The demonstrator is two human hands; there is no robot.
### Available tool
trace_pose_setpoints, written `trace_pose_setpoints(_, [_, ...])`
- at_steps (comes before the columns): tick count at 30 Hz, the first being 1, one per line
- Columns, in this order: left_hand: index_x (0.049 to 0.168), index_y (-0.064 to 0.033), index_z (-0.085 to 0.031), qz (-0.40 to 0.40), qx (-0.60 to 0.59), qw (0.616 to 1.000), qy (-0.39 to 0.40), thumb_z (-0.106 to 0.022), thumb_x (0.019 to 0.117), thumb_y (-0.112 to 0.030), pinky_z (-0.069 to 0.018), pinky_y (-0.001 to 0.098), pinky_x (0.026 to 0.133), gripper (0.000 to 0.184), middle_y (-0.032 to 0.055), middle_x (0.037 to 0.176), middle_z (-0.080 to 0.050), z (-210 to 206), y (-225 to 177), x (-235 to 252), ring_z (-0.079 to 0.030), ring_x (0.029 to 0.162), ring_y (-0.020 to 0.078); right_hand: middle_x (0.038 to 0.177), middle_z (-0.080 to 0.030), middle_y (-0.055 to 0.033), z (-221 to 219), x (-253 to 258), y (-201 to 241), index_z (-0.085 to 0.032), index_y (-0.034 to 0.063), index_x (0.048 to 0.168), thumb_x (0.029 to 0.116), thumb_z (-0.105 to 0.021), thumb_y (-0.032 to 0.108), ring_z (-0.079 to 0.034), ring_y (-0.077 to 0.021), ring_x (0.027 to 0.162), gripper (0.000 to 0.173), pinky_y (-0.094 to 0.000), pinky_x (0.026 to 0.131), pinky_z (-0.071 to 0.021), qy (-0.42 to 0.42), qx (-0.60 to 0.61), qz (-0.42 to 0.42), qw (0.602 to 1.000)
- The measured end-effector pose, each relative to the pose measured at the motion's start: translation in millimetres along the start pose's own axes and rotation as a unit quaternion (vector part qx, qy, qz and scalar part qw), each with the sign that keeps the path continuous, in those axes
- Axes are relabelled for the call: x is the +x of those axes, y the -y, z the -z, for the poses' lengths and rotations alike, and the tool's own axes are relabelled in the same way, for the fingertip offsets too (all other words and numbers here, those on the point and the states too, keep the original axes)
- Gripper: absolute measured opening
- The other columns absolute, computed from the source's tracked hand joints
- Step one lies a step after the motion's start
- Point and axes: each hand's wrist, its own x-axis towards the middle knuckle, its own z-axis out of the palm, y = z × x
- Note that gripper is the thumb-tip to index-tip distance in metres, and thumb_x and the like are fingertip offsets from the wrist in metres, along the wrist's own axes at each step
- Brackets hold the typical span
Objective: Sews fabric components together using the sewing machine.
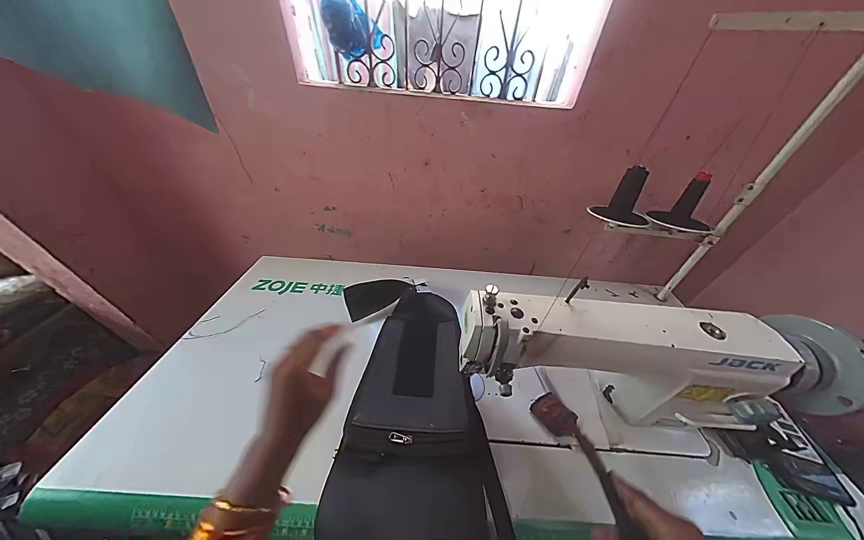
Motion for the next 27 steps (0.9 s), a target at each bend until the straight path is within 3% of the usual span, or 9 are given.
trace_pose_setpoints(3, [0.119,-0.0071,-0.073,-0.272,-0.17,0.921,0.223,-0.056,0.1023,-0.012,-0.0496,0.0405,0.111,0.024,0.0081,0.125,-0.073,-70.7,-73.8,-30.3,-0.063,0.129,0.0229,0.111,-0.067,-0.0367,-1.1,37.3,-16.5,-0.06,-0.0157,0.131,0.0862,-0.067,-0.004,-0.068,-0.0518,0.099,0.047,-0.064,0.091,-0.052,-0.105,-0.146,0.017,0.983])
trace_pose_setpoints(5, [0.125,-0.0049,-0.069,-0.389,-0.182,0.855,0.291,-0.055,0.1049,-0.016,-0.0381,0.046,0.12,0.027,0.0135,0.124,-0.072,-105.9,-93.0,-36.3,-0.06,0.133,0.0306,0.128,-0.061,-0.0339,-5.1,58.4,-2.6,-0.059,-0.0108,0.135,0.0953,-0.061,-0.003,-0.061,-0.049,0.12,0.041,-0.0592,0.102,-0.0484,-0.058,-0.249,-0.094,0.962])
trace_pose_setpoints(9, [0.087,-0.0078,-0.069,-0.465,-0.165,0.841,0.221,-0.054,0.1053,-0.036,-0.0519,0.0405,0.101,0.037,0.0065,0.077,-0.067,-128.9,-75.1,-25.3,-0.07,0.083,0.0226,0.114,-0.068,-0.0313,-47.4,69.6,46.7,-0.074,-0.0092,0.104,0.0913,-0.062,-0.002,-0.062,-0.0499,0.116,0.018,-0.0623,0.098,-0.0504,-0.098,-0.216,0.04,0.971])
trace_pose_setpoints(12, [0.073,-0.0071,-0.063,-0.391,-0.193,0.882,0.18,-0.056,0.1032,-0.039,-0.0544,0.0367,0.064,0.045,0.0065,0.063,-0.06,-120.7,-45.8,-25.0,-0.063,0.062,0.0217,0.117,-0.065,-0.0282,-101.0,83.5,79.3,-0.072,-0.0078,0.106,0.0975,-0.066,0.025,-0.06,-0.0446,0.118,0.035,-0.0541,0.102,-0.0494,0.005,-0.105,0.048,0.993])
trace_pose_setpoints(15, [0.074,-0.0025,-0.066,-0.237,-0.241,0.921,0.193,-0.062,0.099,-0.034,-0.0537,0.0322,0.062,0.041,0.0089,0.066,-0.063,-108.2,-16.7,-35.5,-0.063,0.063,0.0186,0.097,-0.066,-0.0163,-131.6,94.1,89.0,-0.068,-0.0079,0.096,0.0974,-0.063,0.009,-0.063,-0.0236,0.094,0.017,-0.0366,0.087,-0.0516,-0.001,0.144,-0.019,0.989])
trace_pose_setpoints(18, [0.089,-0.004,-0.073,-0.11,-0.256,0.911,0.304,-0.067,0.0943,-0.032,-0.0523,0.0304,0.062,0.029,0.0055,0.071,-0.067,-89.9,-3.5,-47.0,-0.061,0.062,0.0119,0.091,-0.064,-0.0078,-131.7,70.6,88.5,-0.062,0.0,0.105,0.1017,-0.056,0.002,-0.063,-0.0147,0.082,0.007,-0.0335,0.076,-0.054,0.036,0.445,-0.207,0.87])
trace_pose_setpoints(23, [0.101,-0.0008,-0.073,-0.049,-0.041,0.832,0.551,-0.063,0.1004,-0.039,-0.0503,0.0617,0.085,0.04,0.0203,0.087,-0.071,-75.5,-61.8,2.7,-0.069,0.089,0.0403,0.085,-0.069,-0.0047,-130.1,28.6,86.1,-0.068,-0.001,0.099,0.0976,-0.058,-0.005,-0.066,-0.0093,0.08,0.012,-0.0262,0.077,-0.0552,0.024,0.454,-0.187,0.871])
trace_pose_setpoints(25, [0.114,-0.0004,-0.071,-0.058,0.001,0.838,0.543,-0.06,0.1032,-0.031,-0.0504,0.0648,0.09,0.034,0.0239,0.102,-0.072,-82.4,-89.2,-0.8,-0.069,0.102,0.045,0.092,-0.071,-0.0052,-133.4,23.9,84.1,-0.069,-0.0007,0.111,0.1015,-0.058,0.004,-0.067,-0.0076,0.083,0.016,-0.0246,0.079,-0.0565,-0.003,0.41,-0.137,0.902])
trace_pose_setpoints(27, [0.107,-0.0007,-0.073,-0.136,-0.018,0.89,0.434,-0.062,0.1001,-0.02,-0.0558,0.0579,0.078,0.023,0.0198,0.095,-0.073,-91.2,-85.6,-28.1,-0.072,0.091,0.0397,0.102,-0.075,-0.0103,-141.7,18.3,78.1,-0.064,-0.0028,0.13,0.0994,-0.06,0.003,-0.07,-0.008,0.081,0.032,-0.0234,0.073,-0.0563,-0.035,0.317,-0.084,0.944])
